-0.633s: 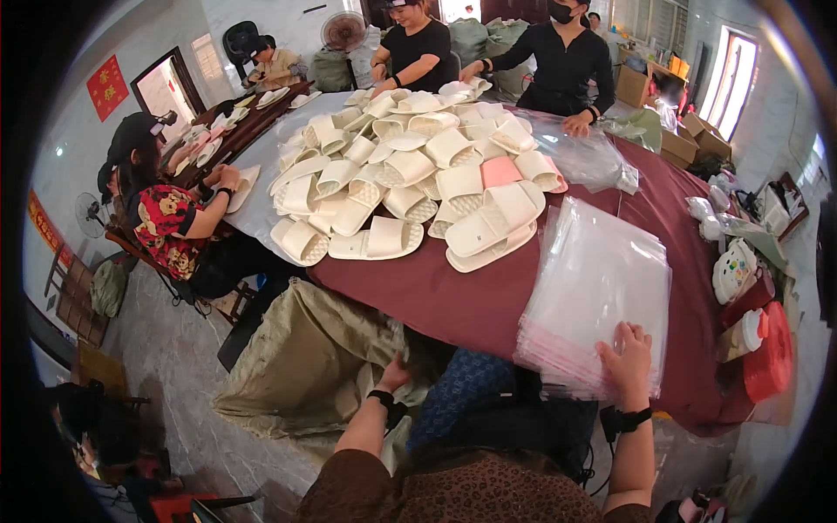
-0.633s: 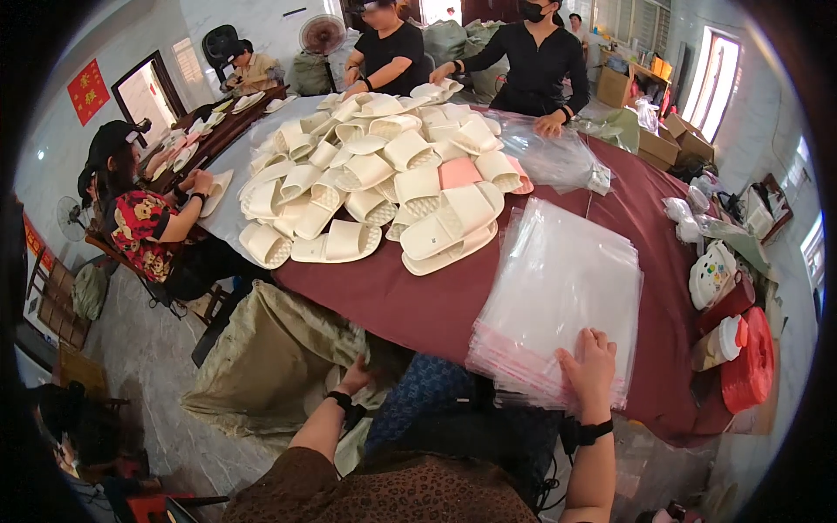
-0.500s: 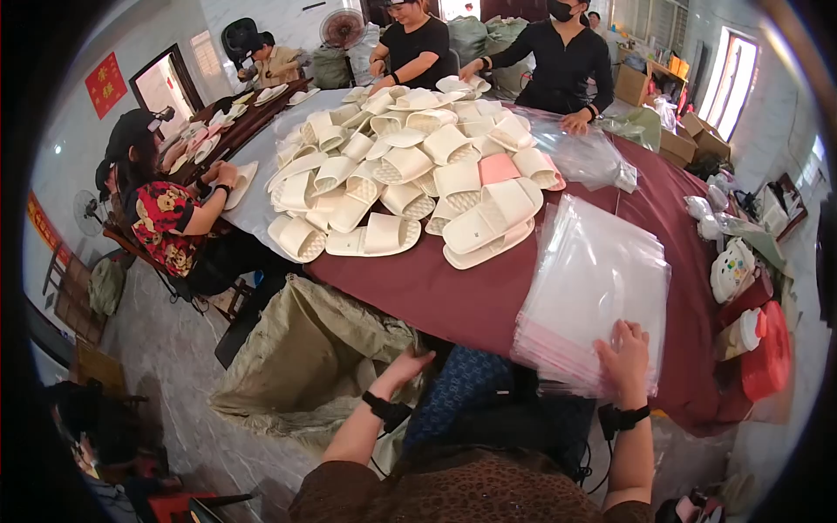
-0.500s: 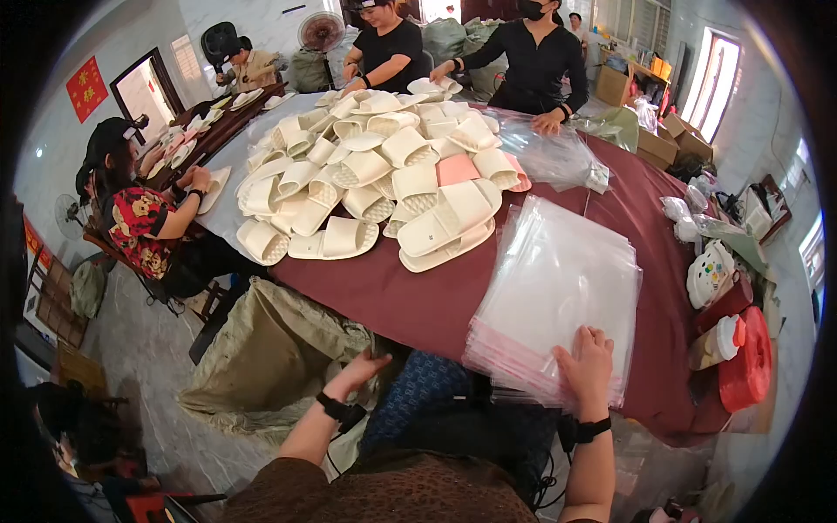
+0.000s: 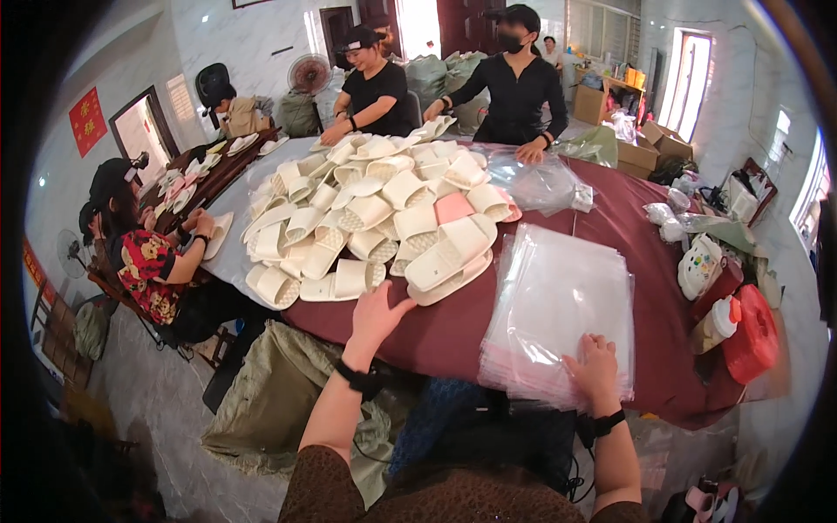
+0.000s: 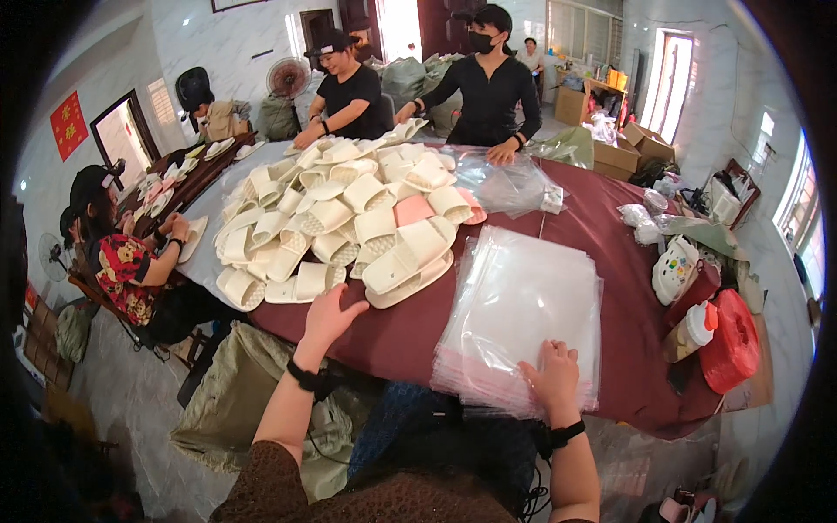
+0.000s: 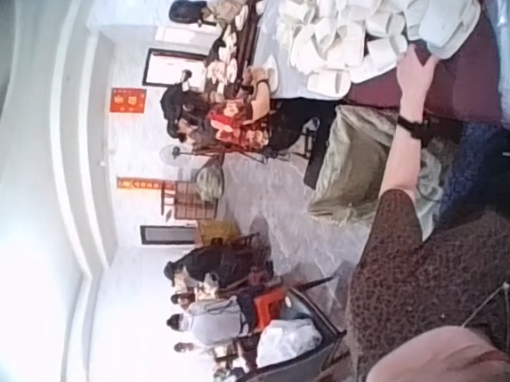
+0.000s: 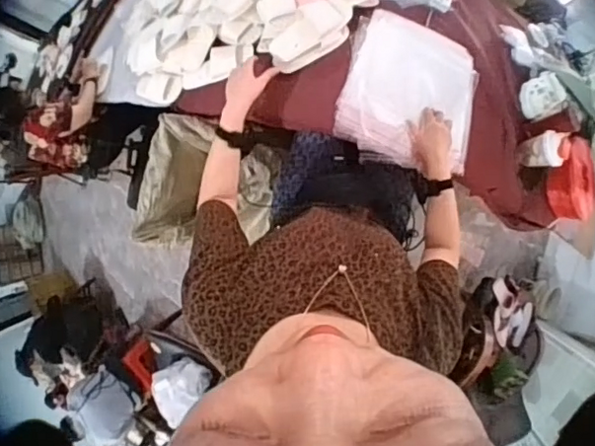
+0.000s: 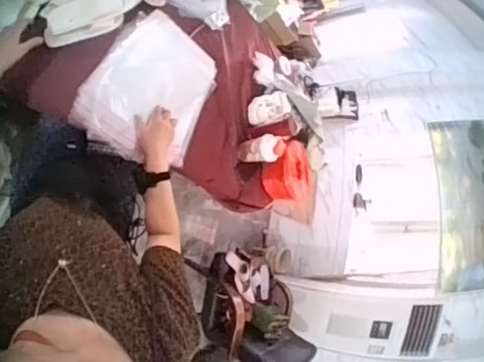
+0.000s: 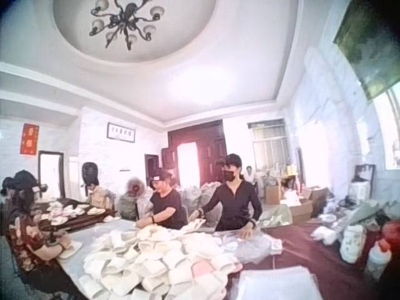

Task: Packing pairs of slippers into plastic bags at a communal work table.

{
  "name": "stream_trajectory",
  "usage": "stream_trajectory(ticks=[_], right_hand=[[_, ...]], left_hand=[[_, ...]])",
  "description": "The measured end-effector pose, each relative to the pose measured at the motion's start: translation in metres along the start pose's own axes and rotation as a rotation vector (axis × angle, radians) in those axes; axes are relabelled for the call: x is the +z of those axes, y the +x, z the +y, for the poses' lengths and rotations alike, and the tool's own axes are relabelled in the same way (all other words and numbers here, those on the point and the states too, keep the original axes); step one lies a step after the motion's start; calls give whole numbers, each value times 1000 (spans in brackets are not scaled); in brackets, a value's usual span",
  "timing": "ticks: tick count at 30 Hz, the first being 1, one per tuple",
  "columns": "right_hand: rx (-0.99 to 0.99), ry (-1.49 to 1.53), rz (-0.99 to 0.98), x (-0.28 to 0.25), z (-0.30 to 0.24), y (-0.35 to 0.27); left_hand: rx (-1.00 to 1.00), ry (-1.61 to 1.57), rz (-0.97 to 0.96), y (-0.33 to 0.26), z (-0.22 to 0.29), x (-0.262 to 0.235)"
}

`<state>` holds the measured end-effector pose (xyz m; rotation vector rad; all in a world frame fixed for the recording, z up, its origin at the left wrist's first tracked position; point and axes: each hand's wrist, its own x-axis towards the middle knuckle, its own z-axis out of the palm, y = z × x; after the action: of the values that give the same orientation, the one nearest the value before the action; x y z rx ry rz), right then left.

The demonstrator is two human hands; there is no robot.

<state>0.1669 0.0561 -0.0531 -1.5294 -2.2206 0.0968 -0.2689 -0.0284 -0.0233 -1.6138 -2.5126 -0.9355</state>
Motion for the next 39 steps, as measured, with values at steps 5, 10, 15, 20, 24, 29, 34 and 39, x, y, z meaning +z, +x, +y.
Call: stream_trajectory(ticks=[5, 10, 15, 20, 24, 29, 34, 39], right_hand=[[-11, 17, 16, -1, -2, -1], [-43, 34, 39, 5, 3, -2], [-6, 53, 6, -5, 4, -3], [9, 40, -7, -2, 4, -2], [2, 53, -23, -2, 2, -3], [14, 58, -22, 0, 7, -4], [-40, 42, 37, 6, 7, -1], [-24, 25, 29, 8, 11, -4]], left_hand=[[-34, -79, -50, 69, 2, 52], [-263, -723, -427, 90, -1, 56], [-454, -1550, -459, 93, 52, 14], [-368, -1873, -405, 85, 87, 4], [-271, -2237, -473, 114, 74, -1], [69, -2183, -317, 141, 104, -37], [10, -2168, -265, 171, 100, -48], [-202, -1982, -169, 169, 105, -52]])
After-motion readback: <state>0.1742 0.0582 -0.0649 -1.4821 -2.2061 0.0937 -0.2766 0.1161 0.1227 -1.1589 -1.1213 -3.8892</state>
